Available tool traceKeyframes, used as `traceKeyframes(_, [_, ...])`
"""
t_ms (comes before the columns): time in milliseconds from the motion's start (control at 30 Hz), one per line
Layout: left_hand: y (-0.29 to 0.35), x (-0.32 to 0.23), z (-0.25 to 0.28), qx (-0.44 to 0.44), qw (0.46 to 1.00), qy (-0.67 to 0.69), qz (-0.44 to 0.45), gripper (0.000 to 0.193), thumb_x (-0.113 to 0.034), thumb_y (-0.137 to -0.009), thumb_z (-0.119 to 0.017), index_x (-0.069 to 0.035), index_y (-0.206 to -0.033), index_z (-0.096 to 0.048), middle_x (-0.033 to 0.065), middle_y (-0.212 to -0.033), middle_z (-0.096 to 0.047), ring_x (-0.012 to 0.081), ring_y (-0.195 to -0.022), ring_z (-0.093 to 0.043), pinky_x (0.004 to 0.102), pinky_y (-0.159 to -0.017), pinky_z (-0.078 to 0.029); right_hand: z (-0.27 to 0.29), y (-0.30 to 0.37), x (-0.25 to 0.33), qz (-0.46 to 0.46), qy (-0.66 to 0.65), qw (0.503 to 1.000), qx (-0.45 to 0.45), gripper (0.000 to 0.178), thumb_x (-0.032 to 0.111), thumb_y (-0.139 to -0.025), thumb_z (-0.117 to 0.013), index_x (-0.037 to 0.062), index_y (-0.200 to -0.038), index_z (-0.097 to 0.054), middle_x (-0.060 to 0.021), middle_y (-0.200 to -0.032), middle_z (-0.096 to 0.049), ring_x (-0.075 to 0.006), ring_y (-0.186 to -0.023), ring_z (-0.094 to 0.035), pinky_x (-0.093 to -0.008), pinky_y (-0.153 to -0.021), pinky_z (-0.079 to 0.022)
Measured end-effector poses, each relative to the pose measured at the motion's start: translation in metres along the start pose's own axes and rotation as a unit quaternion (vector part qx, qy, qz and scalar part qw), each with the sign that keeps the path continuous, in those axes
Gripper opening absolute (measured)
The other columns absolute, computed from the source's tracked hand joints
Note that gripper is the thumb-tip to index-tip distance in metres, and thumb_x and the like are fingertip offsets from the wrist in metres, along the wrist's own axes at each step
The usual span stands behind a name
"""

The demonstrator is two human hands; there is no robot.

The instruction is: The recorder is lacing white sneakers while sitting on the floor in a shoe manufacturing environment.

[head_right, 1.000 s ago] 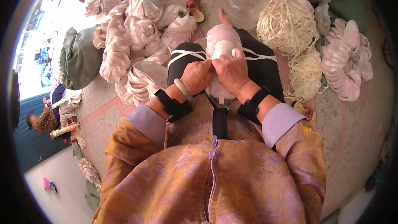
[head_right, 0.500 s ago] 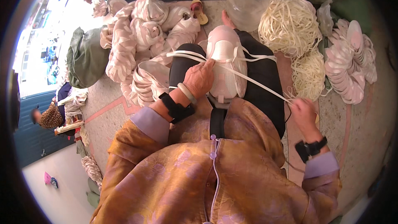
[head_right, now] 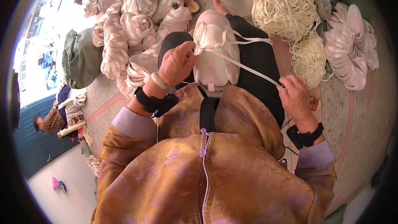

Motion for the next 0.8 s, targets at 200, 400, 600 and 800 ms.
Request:
traceKeyframes(200, [0.013, 0.003, 0.004, 0.019, 0.999, -0.042, -0.02, 0.018, -0.008, -0.074, -0.06, -0.002, -0.091, -0.057, 0.0107, -0.068, -0.056, 0.0261, -0.061, -0.057, 0.0337, -0.057, -0.045, -0.01, -0.034, 0.049, 0.038, -0.174, 0.983, 0.046, 0.018, 0.004, -0.072, -0.062, 0.0057, -0.09, -0.059, -0.0099, -0.088, -0.057, -0.0306, -0.081, -0.055, -0.0365, -0.074, -0.044])
traceKeyframes(400, [0.014, 0.01, -0.003, 0.04, 0.999, -0.016, -0.012, 0.014, -0.011, -0.075, -0.06, -0.002, -0.084, -0.057, 0.0112, -0.067, -0.055, 0.027, -0.062, -0.057, 0.0341, -0.058, -0.045, -0.042, -0.05, 0.15, 0.198, -0.328, 0.905, 0.187, 0.033, -0.002, -0.066, -0.054, 0.0089, -0.097, -0.062, -0.0113, -0.105, -0.055, -0.0288, -0.102, -0.051, -0.035, -0.087, -0.042])
traceKeyframes(600, [0.008, 0.024, -0.003, 0.049, 0.998, 0.019, 0.026, 0.012, -0.013, -0.076, -0.061, -0.003, -0.082, -0.057, 0.0105, -0.063, -0.055, 0.0254, -0.058, -0.057, 0.0337, -0.055, -0.045, -0.061, -0.058, 0.17, 0.277, -0.299, 0.892, 0.193, 0.028, -0.002, -0.065, -0.052, 0.0079, -0.09, -0.061, -0.0095, -0.096, -0.058, -0.0286, -0.095, -0.053, -0.0359, -0.082, -0.044])
traceKeyframes(800, [0.006, 0.036, -0.007, 0.053, 0.998, 0.027, 0.03, 0.011, -0.014, -0.076, -0.061, -0.004, -0.081, -0.058, 0.0111, -0.065, -0.057, 0.0267, -0.061, -0.059, 0.0342, -0.056, -0.046, -0.064, -0.078, 0.139, 0.181, -0.321, 0.918, 0.147, 0.03, -0.005, -0.066, -0.05, 0.006, -0.091, -0.06, -0.0101, -0.085, -0.061, -0.0322, -0.081, -0.059, -0.0373, -0.073, -0.047])
Point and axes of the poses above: each hand's wrist, its own y-axis away from the middle knuckle, its own z-axis out of the back of the hand, x = y × z, the point moved 10 cm from there along -y, towards the middle knuckle
